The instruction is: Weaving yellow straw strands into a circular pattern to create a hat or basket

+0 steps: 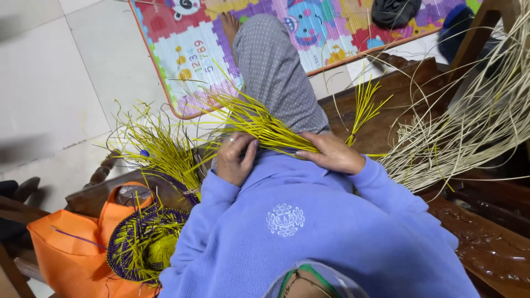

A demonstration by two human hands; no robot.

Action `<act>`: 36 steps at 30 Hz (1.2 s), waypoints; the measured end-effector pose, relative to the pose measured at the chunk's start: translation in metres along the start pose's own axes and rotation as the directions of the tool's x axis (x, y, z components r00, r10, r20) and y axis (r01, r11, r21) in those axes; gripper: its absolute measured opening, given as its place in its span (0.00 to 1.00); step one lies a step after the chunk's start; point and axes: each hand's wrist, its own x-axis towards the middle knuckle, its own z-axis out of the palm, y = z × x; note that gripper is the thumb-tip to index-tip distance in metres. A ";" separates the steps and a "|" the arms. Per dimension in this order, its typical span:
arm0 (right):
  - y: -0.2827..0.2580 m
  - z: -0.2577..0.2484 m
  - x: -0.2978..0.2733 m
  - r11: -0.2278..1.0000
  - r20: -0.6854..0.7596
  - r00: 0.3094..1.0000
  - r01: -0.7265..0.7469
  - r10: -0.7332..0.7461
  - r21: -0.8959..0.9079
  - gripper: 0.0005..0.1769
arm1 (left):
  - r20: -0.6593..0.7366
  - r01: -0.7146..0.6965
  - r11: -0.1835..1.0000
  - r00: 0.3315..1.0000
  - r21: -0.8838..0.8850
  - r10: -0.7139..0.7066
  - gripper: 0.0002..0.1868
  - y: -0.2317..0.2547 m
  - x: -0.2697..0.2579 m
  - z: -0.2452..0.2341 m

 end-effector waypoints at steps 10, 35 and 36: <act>0.026 0.011 -0.017 0.986 -0.153 0.987 0.017 -0.043 -0.169 0.18 | 0.082 0.127 0.984 0.990 -0.124 -0.118 0.05 -0.007 -0.011 0.007; 0.207 0.009 -0.013 0.532 -0.265 0.482 -0.832 0.835 0.161 0.33 | -0.122 -0.101 0.969 0.984 0.227 0.131 0.07 0.033 -0.008 -0.055; 0.210 0.016 -0.006 0.521 -0.256 0.487 -0.849 0.835 0.085 0.37 | -0.134 -0.115 0.967 0.980 0.228 0.149 0.08 0.035 -0.004 -0.054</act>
